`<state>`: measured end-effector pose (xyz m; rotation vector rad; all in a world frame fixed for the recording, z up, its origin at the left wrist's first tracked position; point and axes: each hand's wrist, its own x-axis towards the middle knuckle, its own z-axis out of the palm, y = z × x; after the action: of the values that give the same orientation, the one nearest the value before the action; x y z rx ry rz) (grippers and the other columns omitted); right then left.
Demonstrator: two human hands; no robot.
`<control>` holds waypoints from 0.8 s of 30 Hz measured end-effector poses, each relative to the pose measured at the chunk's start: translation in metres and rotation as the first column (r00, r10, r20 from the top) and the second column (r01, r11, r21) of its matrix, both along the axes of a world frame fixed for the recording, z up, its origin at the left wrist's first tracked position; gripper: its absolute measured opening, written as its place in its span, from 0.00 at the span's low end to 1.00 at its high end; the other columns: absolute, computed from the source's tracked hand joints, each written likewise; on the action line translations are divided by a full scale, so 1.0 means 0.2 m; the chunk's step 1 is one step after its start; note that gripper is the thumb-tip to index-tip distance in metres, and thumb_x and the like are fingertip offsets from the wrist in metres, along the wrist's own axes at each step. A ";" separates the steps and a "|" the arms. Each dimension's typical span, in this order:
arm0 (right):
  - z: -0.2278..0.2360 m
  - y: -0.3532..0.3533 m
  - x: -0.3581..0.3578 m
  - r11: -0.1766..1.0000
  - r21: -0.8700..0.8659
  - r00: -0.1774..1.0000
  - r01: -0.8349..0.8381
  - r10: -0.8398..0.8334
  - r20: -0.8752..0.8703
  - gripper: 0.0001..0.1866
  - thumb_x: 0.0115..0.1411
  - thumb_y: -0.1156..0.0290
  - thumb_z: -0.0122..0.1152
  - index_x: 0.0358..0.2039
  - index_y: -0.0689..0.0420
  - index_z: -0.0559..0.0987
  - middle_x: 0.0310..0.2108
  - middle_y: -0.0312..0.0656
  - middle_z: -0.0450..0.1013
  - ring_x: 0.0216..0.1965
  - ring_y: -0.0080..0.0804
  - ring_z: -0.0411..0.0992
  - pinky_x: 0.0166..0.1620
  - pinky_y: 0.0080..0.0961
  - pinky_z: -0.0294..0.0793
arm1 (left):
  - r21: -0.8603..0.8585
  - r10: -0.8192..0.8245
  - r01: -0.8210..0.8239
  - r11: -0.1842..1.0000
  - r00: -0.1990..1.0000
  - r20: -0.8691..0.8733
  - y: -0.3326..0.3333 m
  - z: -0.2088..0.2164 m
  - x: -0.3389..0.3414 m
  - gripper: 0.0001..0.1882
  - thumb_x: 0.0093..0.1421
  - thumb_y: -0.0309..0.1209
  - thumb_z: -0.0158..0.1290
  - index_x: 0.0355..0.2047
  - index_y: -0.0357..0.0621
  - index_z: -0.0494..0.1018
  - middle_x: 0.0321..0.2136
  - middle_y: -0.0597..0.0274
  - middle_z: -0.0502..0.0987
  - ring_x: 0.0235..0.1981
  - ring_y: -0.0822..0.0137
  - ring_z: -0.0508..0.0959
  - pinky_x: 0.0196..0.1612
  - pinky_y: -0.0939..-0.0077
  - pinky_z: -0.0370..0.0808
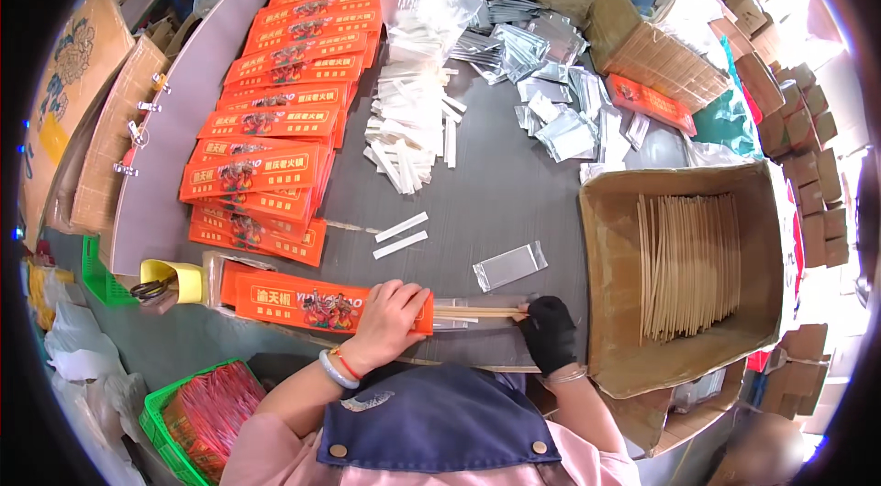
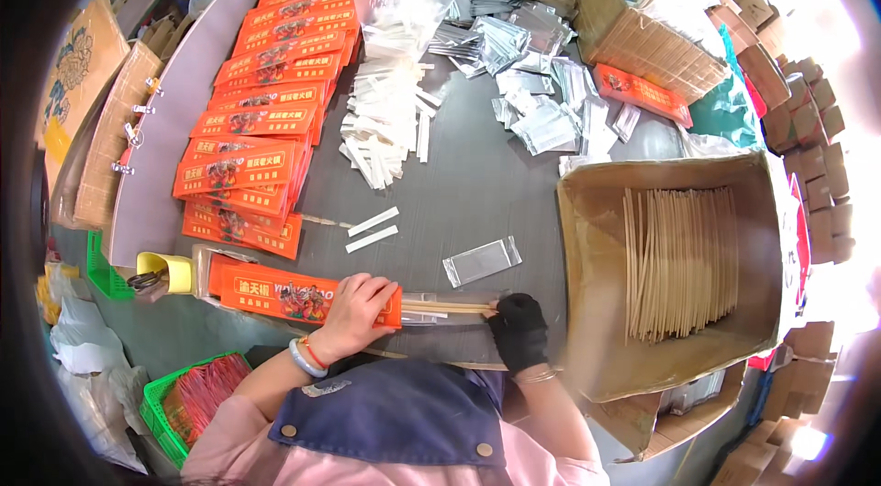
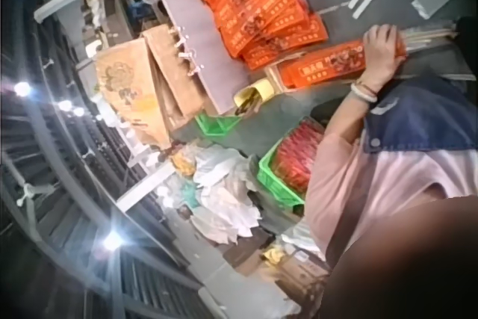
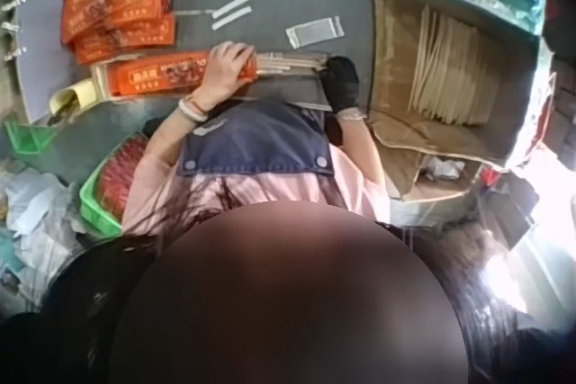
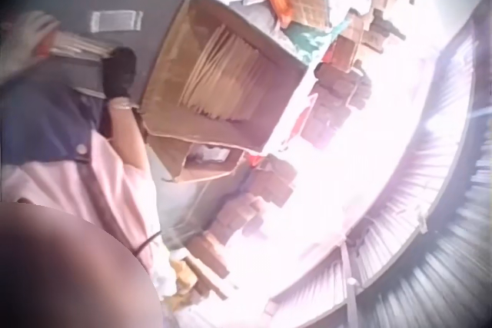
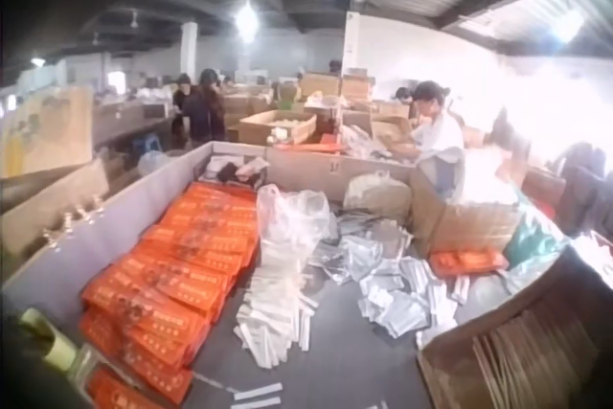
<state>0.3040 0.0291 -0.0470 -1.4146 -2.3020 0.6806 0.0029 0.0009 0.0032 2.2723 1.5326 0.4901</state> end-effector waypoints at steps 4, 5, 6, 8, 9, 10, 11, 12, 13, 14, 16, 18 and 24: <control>0.15 -0.06 -0.52 0.939 -0.335 0.850 -0.073 -0.117 -0.514 0.19 0.50 0.77 0.68 0.43 0.59 0.74 0.38 0.46 0.72 0.38 0.36 0.74 0.43 0.31 0.75 | -0.046 -0.032 0.033 0.998 0.999 0.026 0.03 -0.01 0.06 0.39 0.38 0.35 0.70 0.53 0.41 0.71 0.49 0.59 0.72 0.50 0.55 0.70 0.53 0.58 0.67; 0.19 -0.06 -0.54 0.920 -0.380 0.832 -0.094 -0.137 -0.538 0.22 0.49 0.73 0.70 0.44 0.58 0.73 0.42 0.46 0.72 0.40 0.38 0.73 0.45 0.33 0.74 | -0.030 -0.040 0.042 0.999 0.998 0.049 0.05 -0.02 0.04 0.35 0.42 0.35 0.67 0.52 0.41 0.71 0.47 0.59 0.73 0.49 0.56 0.70 0.52 0.59 0.67; 0.21 -0.05 -0.55 0.899 -0.422 0.813 -0.116 -0.158 -0.560 0.24 0.48 0.68 0.72 0.46 0.57 0.73 0.45 0.46 0.71 0.43 0.40 0.72 0.46 0.35 0.73 | -0.013 -0.049 0.050 0.999 0.996 0.071 0.07 -0.03 0.02 0.31 0.46 0.35 0.64 0.52 0.41 0.72 0.45 0.58 0.73 0.48 0.56 0.70 0.51 0.59 0.68; 0.24 0.00 -0.41 0.996 0.092 0.998 -0.007 0.013 -0.058 0.35 0.43 0.54 0.75 0.49 0.54 0.72 0.47 0.43 0.70 0.47 0.42 0.70 0.50 0.41 0.68 | -0.012 -0.047 0.048 0.999 0.995 0.085 0.09 0.01 0.04 0.28 0.44 0.33 0.65 0.49 0.50 0.74 0.44 0.58 0.73 0.47 0.55 0.70 0.48 0.60 0.69; 0.28 0.04 -0.37 0.995 0.101 0.996 -0.026 0.018 0.082 0.39 0.38 0.47 0.74 0.50 0.49 0.73 0.48 0.40 0.70 0.49 0.40 0.69 0.51 0.45 0.63 | -0.026 -0.151 0.151 0.988 0.988 -0.038 0.11 0.02 0.04 0.24 0.46 0.33 0.63 0.47 0.53 0.75 0.42 0.58 0.72 0.46 0.55 0.70 0.46 0.60 0.69; 0.29 0.02 -0.34 0.995 0.097 0.996 -0.027 0.019 0.083 0.39 0.38 0.47 0.74 0.50 0.49 0.73 0.48 0.40 0.70 0.49 0.40 0.69 0.51 0.45 0.63 | -0.057 -0.273 0.267 0.962 0.949 -0.156 0.11 0.03 0.05 0.21 0.47 0.33 0.61 0.45 0.57 0.76 0.40 0.58 0.72 0.44 0.55 0.70 0.45 0.61 0.69; 0.29 0.04 -0.32 0.991 0.085 0.988 -0.102 0.091 0.128 0.38 0.38 0.47 0.74 0.50 0.49 0.74 0.46 0.40 0.71 0.48 0.40 0.70 0.50 0.46 0.63 | -0.106 -0.318 0.303 0.947 0.933 -0.171 0.14 0.06 0.06 0.13 0.48 0.33 0.59 0.37 0.58 0.76 0.38 0.59 0.71 0.41 0.56 0.70 0.40 0.61 0.68; 0.29 0.06 -0.30 0.981 0.070 0.971 -0.178 0.164 0.171 0.38 0.38 0.47 0.74 0.49 0.49 0.75 0.44 0.39 0.72 0.47 0.41 0.70 0.50 0.46 0.62 | -0.103 -0.311 0.297 0.949 0.934 -0.174 0.17 0.13 0.03 0.13 0.48 0.33 0.59 0.37 0.58 0.76 0.38 0.59 0.71 0.41 0.56 0.70 0.40 0.61 0.68; 0.38 0.09 -0.31 0.986 -0.042 0.950 -0.160 0.165 0.266 0.35 0.38 0.51 0.75 0.47 0.49 0.76 0.41 0.40 0.73 0.45 0.42 0.71 0.49 0.44 0.63 | -0.085 -0.334 0.323 0.943 0.917 -0.218 0.21 0.25 -0.01 0.11 0.48 0.32 0.59 0.34 0.56 0.76 0.37 0.59 0.71 0.40 0.56 0.70 0.40 0.61 0.68; 0.43 0.10 -0.27 0.985 -0.046 0.949 -0.164 0.170 0.264 0.35 0.38 0.51 0.75 0.47 0.49 0.76 0.41 0.40 0.73 0.45 0.42 0.71 0.49 0.44 0.63 | -0.067 -0.356 0.351 0.934 0.898 -0.259 0.25 0.38 -0.06 0.08 0.48 0.31 0.59 0.31 0.54 0.75 0.37 0.59 0.71 0.40 0.56 0.71 0.39 0.61 0.69; 0.49 0.11 -0.15 0.972 0.215 0.995 0.095 -0.097 0.000 0.33 0.37 0.60 0.77 0.46 0.52 0.75 0.41 0.42 0.73 0.46 0.45 0.70 0.47 0.41 0.68 | 0.051 -0.315 0.330 0.943 0.930 -0.190 0.40 0.58 -0.20 0.09 0.46 0.29 0.60 0.30 0.52 0.74 0.39 0.58 0.72 0.42 0.54 0.72 0.42 0.58 0.71; 0.49 0.13 -0.09 0.951 0.230 0.978 0.209 -0.201 -0.058 0.32 0.37 0.63 0.77 0.44 0.53 0.75 0.40 0.42 0.73 0.45 0.46 0.70 0.46 0.40 0.69 | 0.162 -0.277 0.282 0.946 0.960 -0.050 0.57 0.70 -0.39 0.10 0.46 0.27 0.59 0.31 0.48 0.74 0.40 0.55 0.72 0.42 0.51 0.72 0.45 0.54 0.71; 0.44 0.10 -0.08 0.939 0.207 0.962 0.273 -0.266 -0.064 0.31 0.36 0.65 0.78 0.42 0.55 0.75 0.37 0.43 0.73 0.42 0.48 0.71 0.45 0.41 0.70 | -0.156 -0.132 0.112 0.981 0.983 -0.127 0.20 0.28 -0.41 0.38 0.39 0.37 0.70 0.55 0.52 0.73 0.59 0.48 0.64 0.59 0.45 0.65 0.61 0.50 0.63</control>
<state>0.2889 0.0498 0.0401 -1.5595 -2.0295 0.3602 -0.0792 0.0416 0.0588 2.3067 1.4283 0.1833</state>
